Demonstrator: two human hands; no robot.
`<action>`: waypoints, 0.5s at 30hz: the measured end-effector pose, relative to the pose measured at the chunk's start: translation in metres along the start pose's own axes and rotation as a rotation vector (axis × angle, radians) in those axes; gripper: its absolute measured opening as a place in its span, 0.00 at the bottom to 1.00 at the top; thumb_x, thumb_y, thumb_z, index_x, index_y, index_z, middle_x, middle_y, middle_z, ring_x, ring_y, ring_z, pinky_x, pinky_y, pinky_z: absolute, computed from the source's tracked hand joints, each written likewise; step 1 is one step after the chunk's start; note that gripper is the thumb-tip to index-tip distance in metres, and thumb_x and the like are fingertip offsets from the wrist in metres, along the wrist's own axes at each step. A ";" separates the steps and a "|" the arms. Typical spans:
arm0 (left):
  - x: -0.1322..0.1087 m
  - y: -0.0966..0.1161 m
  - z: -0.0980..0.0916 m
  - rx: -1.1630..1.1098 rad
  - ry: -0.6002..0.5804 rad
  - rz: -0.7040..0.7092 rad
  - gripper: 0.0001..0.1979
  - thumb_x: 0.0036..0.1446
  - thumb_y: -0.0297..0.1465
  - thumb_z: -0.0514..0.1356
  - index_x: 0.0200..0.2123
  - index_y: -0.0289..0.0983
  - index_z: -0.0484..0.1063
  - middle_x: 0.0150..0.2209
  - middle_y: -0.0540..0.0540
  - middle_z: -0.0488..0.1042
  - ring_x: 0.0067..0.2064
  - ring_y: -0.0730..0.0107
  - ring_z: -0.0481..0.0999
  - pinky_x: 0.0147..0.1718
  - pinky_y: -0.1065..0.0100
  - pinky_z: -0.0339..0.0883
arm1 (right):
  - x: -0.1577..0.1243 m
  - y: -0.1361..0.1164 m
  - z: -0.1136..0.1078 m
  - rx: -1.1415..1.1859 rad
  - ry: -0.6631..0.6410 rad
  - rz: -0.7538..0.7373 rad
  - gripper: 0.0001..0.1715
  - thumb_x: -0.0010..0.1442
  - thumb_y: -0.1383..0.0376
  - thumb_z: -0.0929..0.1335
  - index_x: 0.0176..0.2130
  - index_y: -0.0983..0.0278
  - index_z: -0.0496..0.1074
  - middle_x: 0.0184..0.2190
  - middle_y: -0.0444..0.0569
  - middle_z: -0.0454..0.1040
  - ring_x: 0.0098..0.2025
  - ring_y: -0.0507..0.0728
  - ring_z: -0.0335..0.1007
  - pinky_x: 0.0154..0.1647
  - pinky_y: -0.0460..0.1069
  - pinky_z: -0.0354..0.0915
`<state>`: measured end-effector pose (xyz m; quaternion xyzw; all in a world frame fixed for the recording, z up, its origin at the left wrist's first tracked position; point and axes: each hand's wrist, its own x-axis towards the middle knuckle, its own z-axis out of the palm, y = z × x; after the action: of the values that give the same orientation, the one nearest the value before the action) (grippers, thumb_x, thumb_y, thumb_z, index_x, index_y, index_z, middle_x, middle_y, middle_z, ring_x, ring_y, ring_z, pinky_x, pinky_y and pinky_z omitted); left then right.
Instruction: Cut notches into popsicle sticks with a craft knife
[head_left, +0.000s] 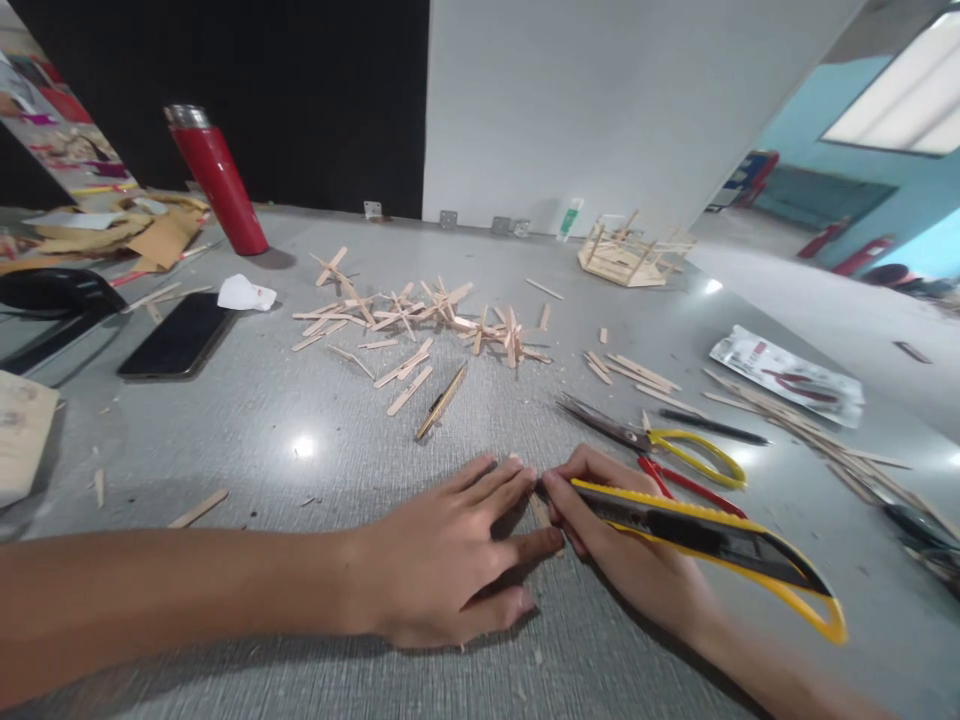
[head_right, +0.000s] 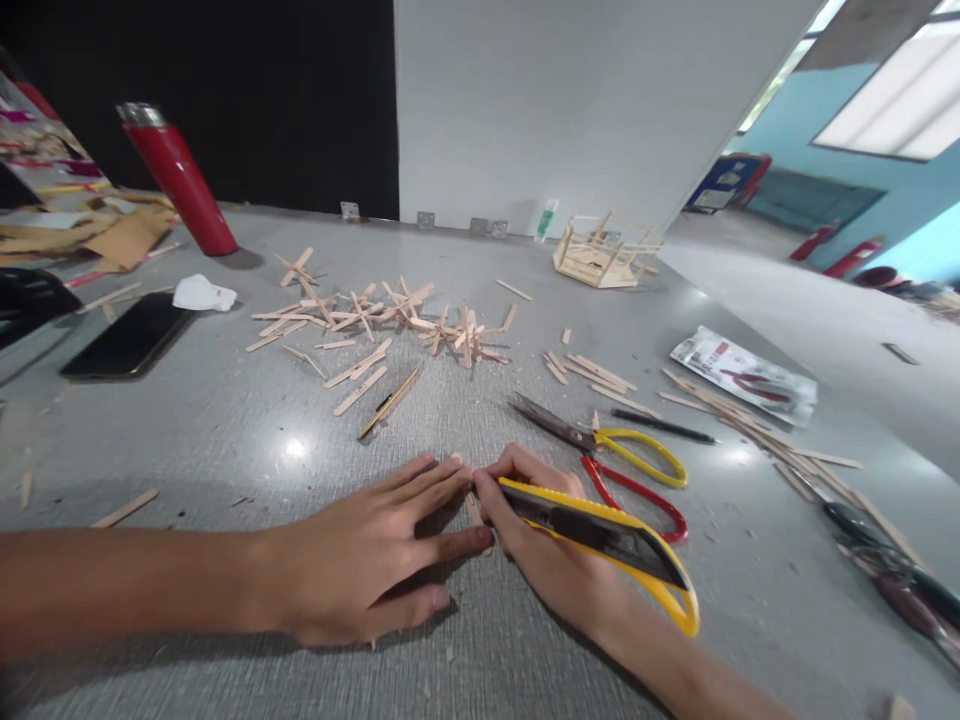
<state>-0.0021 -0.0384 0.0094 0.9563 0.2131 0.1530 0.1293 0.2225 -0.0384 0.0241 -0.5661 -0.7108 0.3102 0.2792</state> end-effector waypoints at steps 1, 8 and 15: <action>0.000 0.000 0.000 0.001 0.001 0.003 0.28 0.72 0.41 0.52 0.70 0.36 0.60 0.73 0.31 0.51 0.74 0.45 0.48 0.70 0.45 0.48 | 0.000 0.000 0.000 -0.003 -0.001 0.003 0.22 0.70 0.50 0.65 0.28 0.59 0.67 0.22 0.40 0.69 0.24 0.51 0.62 0.26 0.49 0.60; 0.000 0.000 0.001 0.017 0.017 0.011 0.27 0.72 0.40 0.53 0.69 0.35 0.61 0.72 0.30 0.52 0.74 0.45 0.48 0.70 0.48 0.50 | 0.000 0.006 0.000 -0.027 -0.016 0.014 0.22 0.70 0.49 0.65 0.30 0.58 0.69 0.22 0.40 0.69 0.25 0.52 0.63 0.27 0.49 0.60; 0.000 -0.001 0.001 -0.001 -0.005 0.015 0.28 0.71 0.40 0.53 0.70 0.35 0.59 0.73 0.31 0.52 0.74 0.45 0.45 0.69 0.47 0.50 | -0.001 0.005 0.000 -0.052 -0.027 -0.003 0.22 0.70 0.49 0.65 0.30 0.58 0.68 0.24 0.40 0.69 0.27 0.52 0.64 0.29 0.49 0.61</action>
<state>-0.0015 -0.0379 0.0082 0.9581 0.2056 0.1517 0.1293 0.2263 -0.0381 0.0203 -0.5682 -0.7231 0.2986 0.2551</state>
